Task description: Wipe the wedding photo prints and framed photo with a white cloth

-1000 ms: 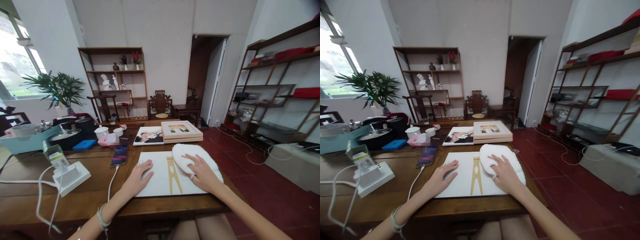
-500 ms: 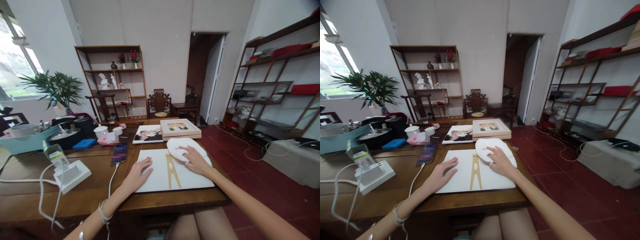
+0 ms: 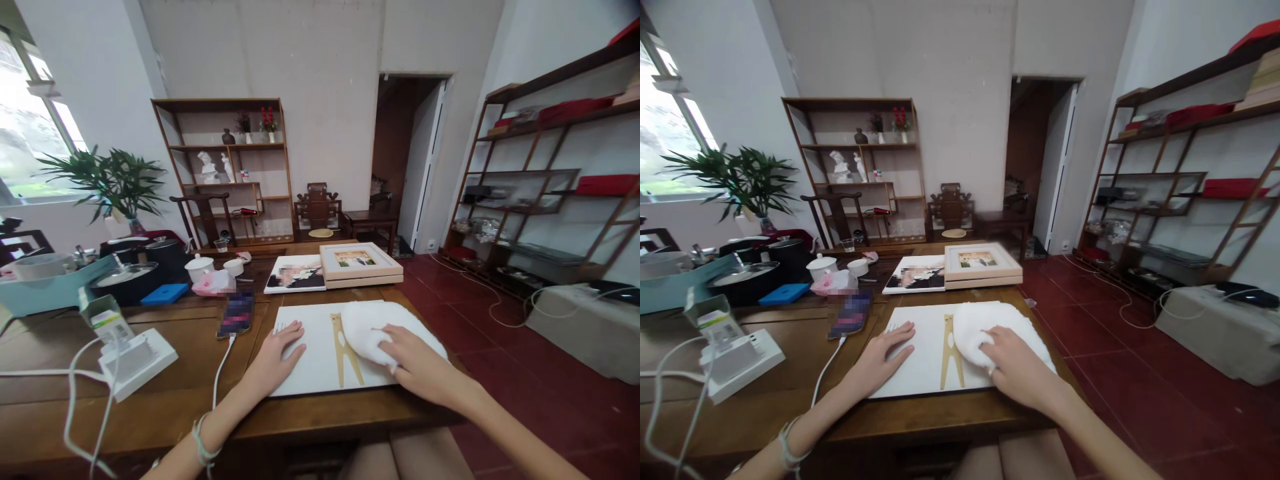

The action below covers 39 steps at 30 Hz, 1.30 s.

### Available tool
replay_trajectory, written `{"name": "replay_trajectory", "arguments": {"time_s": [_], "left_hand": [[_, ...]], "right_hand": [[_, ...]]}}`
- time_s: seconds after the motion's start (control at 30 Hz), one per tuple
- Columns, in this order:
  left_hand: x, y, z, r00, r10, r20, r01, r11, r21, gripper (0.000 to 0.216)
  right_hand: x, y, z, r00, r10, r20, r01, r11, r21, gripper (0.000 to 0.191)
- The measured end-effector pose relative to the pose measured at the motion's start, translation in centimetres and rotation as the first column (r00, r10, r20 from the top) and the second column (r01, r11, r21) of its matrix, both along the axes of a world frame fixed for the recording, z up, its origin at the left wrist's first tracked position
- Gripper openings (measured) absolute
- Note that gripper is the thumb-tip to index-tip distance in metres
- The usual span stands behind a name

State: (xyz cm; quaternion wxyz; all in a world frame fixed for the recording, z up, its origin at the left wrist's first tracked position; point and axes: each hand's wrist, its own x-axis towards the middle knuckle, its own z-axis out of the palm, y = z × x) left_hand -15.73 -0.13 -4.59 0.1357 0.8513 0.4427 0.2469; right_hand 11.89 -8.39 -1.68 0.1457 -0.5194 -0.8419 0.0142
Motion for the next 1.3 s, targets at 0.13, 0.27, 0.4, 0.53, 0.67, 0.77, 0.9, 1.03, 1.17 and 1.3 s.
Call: {"name": "replay_trajectory", "arguments": {"time_s": [0.13,0.27,0.4,0.53,0.67,0.77,0.9,1.03,1.17,1.3], "left_hand": [[0.0,0.1,-0.1,1.000,-0.012,-0.003,0.012,1.000,0.007,0.036],[0.0,0.1,0.0,1.000,-0.012,-0.002,0.012,1.000,0.011,0.036],[-0.1,0.0,0.1,1.000,-0.008,-0.006,0.008,1.000,0.017,0.034],[-0.2,-0.1,0.0,1.000,-0.003,-0.006,0.004,1.000,0.023,0.034],[-0.2,-0.1,-0.1,1.000,0.001,-0.004,-0.001,0.999,0.038,0.034],[-0.2,-0.1,0.0,1.000,-0.002,0.005,0.001,0.999,0.046,0.033],[0.0,-0.2,0.2,1.000,0.004,-0.003,-0.004,0.999,0.037,0.033],[-0.1,-0.3,0.3,1.000,0.002,-0.025,-0.001,1.000,0.028,0.035],[-0.1,-0.3,0.4,0.999,0.011,-0.037,-0.010,1.000,0.019,0.035],[-0.1,-0.3,0.3,0.999,0.012,-0.031,-0.011,1.000,0.010,0.035]], "right_hand": [[0.4,-1.7,0.4,0.992,0.057,-0.114,-0.064,0.996,-0.063,0.012],[0.9,1.2,-0.6,0.993,0.044,-0.107,-0.042,0.999,0.017,0.023],[1.0,4.9,-1.0,0.998,-0.022,-0.059,0.022,1.000,-0.008,0.025],[0.2,5.8,-0.6,0.995,-0.102,0.013,0.103,0.993,-0.051,0.025],[0.1,2.9,-0.2,0.990,-0.127,0.066,0.133,0.987,-0.094,0.048],[1.0,-0.1,-0.1,0.997,-0.080,0.003,0.079,0.981,-0.176,0.050],[2.3,-1.3,0.0,0.996,-0.045,-0.081,0.024,0.971,-0.238,0.034],[2.1,2.1,-0.1,0.998,-0.051,-0.044,0.043,0.985,-0.167,0.029],[1.2,6.6,-0.2,0.998,-0.061,0.030,0.062,0.996,-0.059,0.042],[0.6,7.5,-0.3,0.997,-0.068,0.043,0.070,0.996,-0.051,0.047]]}}
